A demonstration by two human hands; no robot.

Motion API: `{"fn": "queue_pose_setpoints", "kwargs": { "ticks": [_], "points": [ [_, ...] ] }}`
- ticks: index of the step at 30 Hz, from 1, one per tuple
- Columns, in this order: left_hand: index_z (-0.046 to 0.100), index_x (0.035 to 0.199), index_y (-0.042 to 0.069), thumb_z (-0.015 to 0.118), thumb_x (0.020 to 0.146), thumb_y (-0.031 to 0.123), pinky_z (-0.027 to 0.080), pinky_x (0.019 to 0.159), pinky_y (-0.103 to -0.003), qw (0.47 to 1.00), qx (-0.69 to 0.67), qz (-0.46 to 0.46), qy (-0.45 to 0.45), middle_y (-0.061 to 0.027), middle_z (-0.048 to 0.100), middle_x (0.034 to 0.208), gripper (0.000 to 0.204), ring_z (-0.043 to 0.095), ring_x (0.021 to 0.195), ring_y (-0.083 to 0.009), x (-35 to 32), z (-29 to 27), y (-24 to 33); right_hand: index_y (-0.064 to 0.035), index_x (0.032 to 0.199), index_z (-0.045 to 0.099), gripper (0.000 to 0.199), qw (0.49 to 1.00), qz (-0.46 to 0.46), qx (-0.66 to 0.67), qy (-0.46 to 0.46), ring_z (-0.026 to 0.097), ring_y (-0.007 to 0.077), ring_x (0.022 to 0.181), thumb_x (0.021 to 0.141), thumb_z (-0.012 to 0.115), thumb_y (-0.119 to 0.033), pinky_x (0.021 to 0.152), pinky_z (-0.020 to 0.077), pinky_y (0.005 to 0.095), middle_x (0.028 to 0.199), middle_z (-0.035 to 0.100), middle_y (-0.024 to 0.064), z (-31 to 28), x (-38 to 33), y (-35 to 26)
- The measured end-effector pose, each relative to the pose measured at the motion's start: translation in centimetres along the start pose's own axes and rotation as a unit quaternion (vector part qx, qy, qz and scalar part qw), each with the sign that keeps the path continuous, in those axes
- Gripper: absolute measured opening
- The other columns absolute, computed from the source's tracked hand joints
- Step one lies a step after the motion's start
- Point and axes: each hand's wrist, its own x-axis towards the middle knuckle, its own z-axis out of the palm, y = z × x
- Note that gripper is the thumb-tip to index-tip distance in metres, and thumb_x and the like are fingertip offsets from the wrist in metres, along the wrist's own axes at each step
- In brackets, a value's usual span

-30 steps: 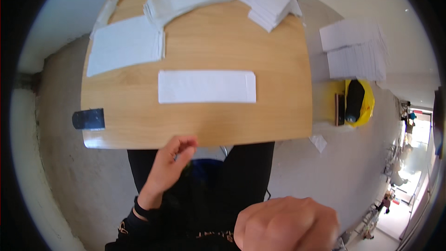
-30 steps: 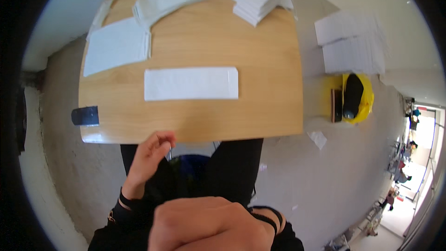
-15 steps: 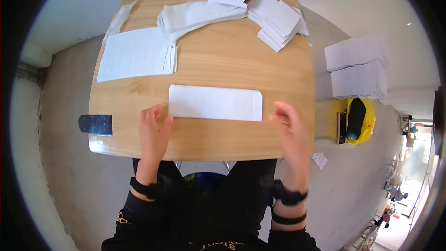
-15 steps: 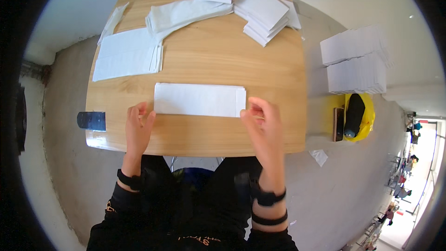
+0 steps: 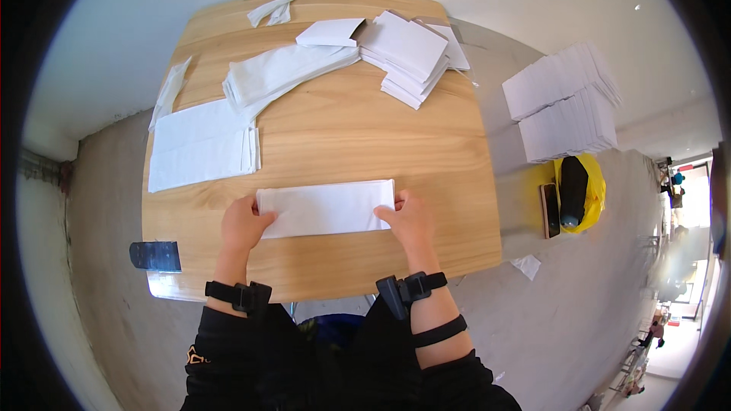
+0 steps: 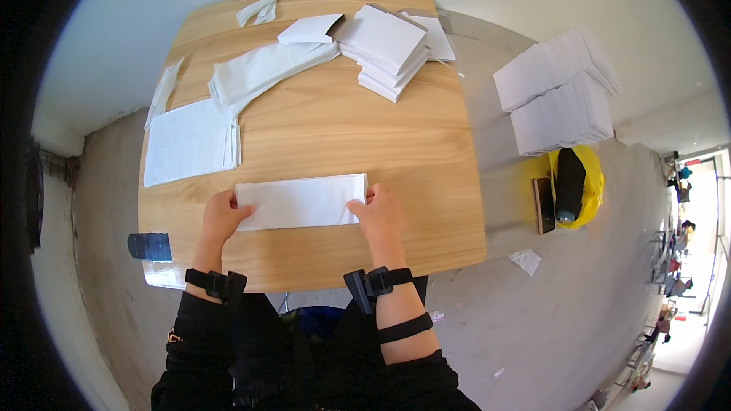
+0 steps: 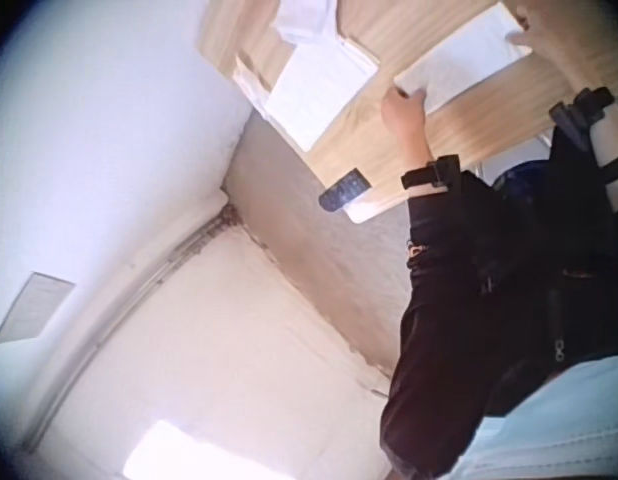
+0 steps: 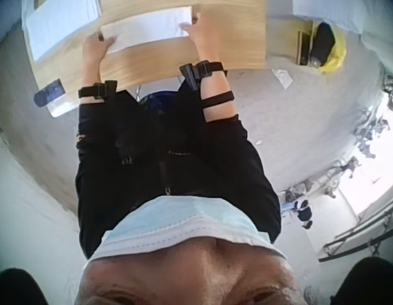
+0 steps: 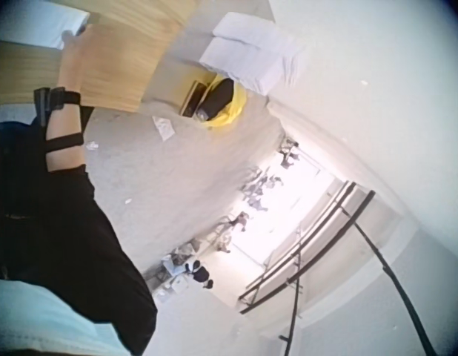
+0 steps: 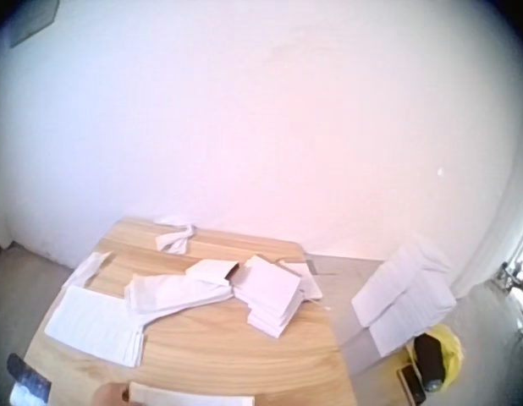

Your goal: Folding white paper sheets or liners and stacking them on a wooden table.

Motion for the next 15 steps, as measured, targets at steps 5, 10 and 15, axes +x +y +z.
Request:
{"fn": "queue_pose_setpoints", "kwargs": {
  "ticks": [5,10,15],
  "points": [
    [0.057,0.091,0.002,0.069,0.078,0.011,0.043,0.060,-0.033,0.965,-0.060,0.176,0.185,-0.0097,0.057,0.071,0.020,0.053,0.064,-0.0205,-1.5,1.2,-2.2,-0.0004,0.094,0.062,0.042,0.974,-0.141,-0.137,0.112,0.063,0.0280,0.084,0.067,0.076,-0.028,0.072,0.0500,0.0366,0.093,0.065,0.0164,2.6,-0.5,0.4],
    [0.055,0.090,0.002,0.062,0.079,0.000,0.043,0.063,-0.031,0.973,-0.162,0.135,0.093,-0.0096,0.056,0.076,0.013,0.052,0.068,-0.0192,-4.7,0.8,2.3,0.0004,0.106,0.056,0.044,0.988,-0.098,0.055,0.108,0.063,0.0254,0.084,0.069,0.074,-0.014,0.072,0.0503,0.0351,0.095,0.064,0.0147,0.7,0.7,2.6],
    [0.055,0.091,0.004,0.059,0.079,0.000,0.042,0.071,-0.026,0.963,-0.115,0.225,0.093,-0.0027,0.052,0.083,0.014,0.050,0.080,-0.0119,-5.8,-1.7,-1.3,0.0003,0.128,0.044,0.060,0.971,-0.214,0.064,0.082,0.045,0.0391,0.121,0.080,0.066,-0.027,0.102,0.0375,0.0449,0.126,0.048,0.0243,2.7,0.1,3.4]
  ]
}}
